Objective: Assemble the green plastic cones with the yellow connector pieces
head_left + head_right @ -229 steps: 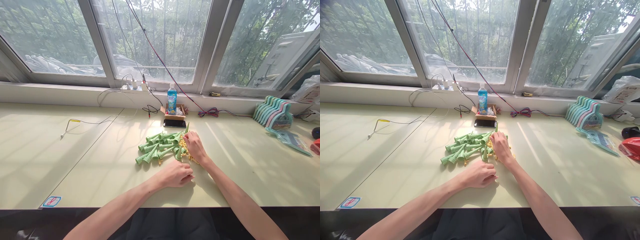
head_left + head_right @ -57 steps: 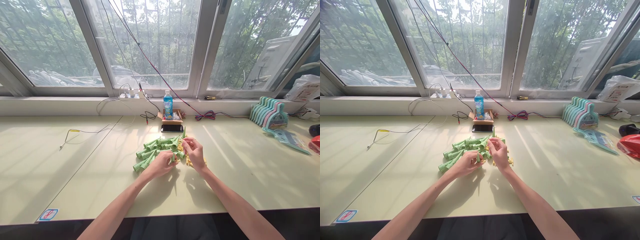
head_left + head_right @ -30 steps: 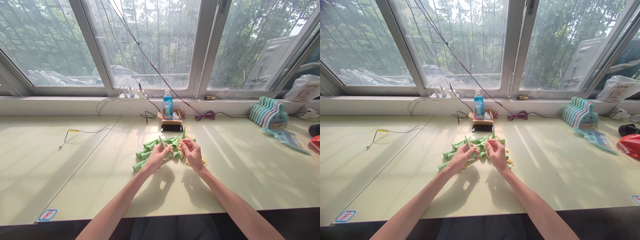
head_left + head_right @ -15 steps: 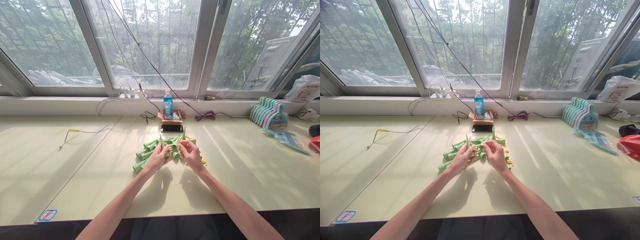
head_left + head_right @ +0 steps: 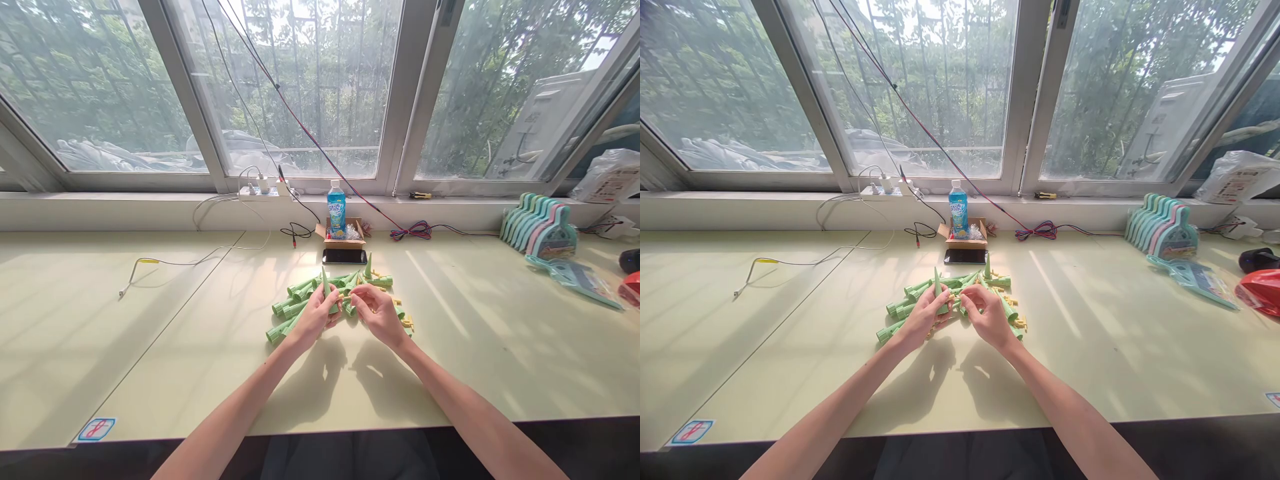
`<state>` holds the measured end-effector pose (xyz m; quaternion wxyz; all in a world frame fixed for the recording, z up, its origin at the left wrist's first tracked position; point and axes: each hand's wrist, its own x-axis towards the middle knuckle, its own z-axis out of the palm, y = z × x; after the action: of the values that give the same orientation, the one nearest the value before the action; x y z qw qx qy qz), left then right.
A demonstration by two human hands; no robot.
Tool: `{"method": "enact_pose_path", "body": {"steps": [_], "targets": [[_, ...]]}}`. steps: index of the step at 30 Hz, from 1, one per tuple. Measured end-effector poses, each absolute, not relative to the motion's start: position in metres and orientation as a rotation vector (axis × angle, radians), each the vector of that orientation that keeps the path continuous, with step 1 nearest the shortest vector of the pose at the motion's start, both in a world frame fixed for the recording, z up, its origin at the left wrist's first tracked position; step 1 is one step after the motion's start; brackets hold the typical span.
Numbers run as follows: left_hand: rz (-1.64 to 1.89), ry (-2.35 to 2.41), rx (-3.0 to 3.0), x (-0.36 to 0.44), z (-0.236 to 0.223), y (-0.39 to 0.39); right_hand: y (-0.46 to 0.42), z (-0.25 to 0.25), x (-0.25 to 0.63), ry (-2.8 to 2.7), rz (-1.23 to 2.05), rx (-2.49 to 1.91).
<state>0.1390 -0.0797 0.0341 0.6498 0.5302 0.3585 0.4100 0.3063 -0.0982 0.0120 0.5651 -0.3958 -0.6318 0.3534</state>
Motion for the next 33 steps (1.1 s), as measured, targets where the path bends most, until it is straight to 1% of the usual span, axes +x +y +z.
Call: {"method": "enact_pose_path", "body": {"steps": [17, 33], "targets": [[0.936, 0.802, 1.232, 0.1407, 0.0323, -0.0801, -0.0967, 0.0102, 0.3075, -1.481, 0.803, -0.984], [0.906, 0.765, 1.225, 0.14, 0.0314, -0.0802, -0.0951, 0.0089, 0.3088, -1.514, 0.847, -0.952]]}}
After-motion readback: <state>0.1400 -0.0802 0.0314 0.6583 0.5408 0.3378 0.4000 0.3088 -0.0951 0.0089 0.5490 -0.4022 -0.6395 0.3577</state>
